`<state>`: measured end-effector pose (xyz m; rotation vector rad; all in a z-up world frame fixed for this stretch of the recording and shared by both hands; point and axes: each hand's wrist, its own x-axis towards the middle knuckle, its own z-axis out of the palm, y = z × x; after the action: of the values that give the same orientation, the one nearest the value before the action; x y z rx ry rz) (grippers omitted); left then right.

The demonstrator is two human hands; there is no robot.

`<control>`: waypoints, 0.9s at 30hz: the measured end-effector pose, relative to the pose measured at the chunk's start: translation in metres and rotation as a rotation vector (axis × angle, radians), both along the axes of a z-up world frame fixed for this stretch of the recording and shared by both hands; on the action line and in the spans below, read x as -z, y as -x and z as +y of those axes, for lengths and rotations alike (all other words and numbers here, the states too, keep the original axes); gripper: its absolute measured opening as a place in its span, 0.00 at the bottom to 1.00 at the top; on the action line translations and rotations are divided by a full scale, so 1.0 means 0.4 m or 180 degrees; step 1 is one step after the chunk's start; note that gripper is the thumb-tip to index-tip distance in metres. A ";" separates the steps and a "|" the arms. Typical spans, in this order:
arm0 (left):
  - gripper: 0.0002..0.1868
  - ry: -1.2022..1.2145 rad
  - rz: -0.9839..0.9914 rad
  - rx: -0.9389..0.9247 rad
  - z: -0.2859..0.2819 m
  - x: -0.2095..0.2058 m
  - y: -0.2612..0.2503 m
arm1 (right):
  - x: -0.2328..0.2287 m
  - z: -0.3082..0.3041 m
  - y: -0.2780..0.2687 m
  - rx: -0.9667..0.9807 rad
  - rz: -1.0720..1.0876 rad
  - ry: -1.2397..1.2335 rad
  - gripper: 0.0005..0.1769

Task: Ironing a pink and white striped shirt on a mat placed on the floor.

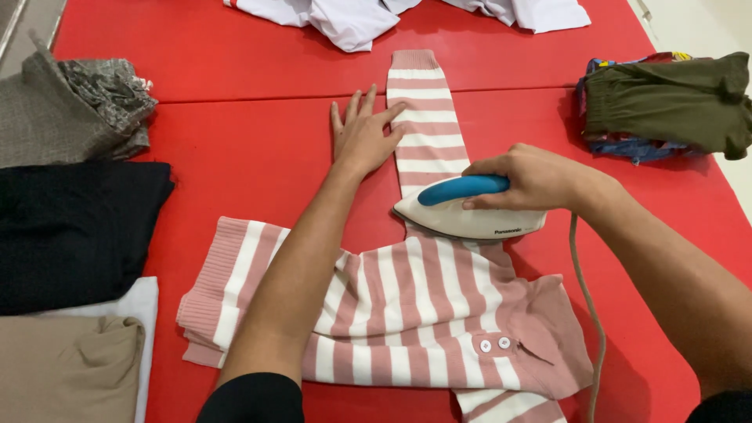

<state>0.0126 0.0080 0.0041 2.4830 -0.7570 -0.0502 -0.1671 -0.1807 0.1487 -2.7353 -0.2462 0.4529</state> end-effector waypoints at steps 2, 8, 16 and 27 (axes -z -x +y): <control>0.24 0.0027 -0.0034 -0.0004 -0.002 0.006 -0.002 | 0.005 -0.002 -0.002 0.0094 -0.0051 0.0110 0.30; 0.23 0.0642 -0.0101 -0.0154 -0.013 0.067 -0.035 | 0.025 -0.027 -0.053 0.0330 -0.0366 0.0194 0.26; 0.26 0.1062 -0.0188 -0.0404 -0.016 0.053 -0.029 | 0.062 -0.092 -0.200 0.0893 -0.0616 0.0272 0.27; 0.54 0.0030 -0.0106 -0.0121 -0.014 0.010 -0.002 | 0.098 -0.170 -0.409 0.0973 -0.1184 0.0243 0.27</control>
<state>0.0134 0.0023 0.0003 2.4943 -0.7219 0.0085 -0.0037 -0.2486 0.1096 -2.8468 0.1011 -0.1336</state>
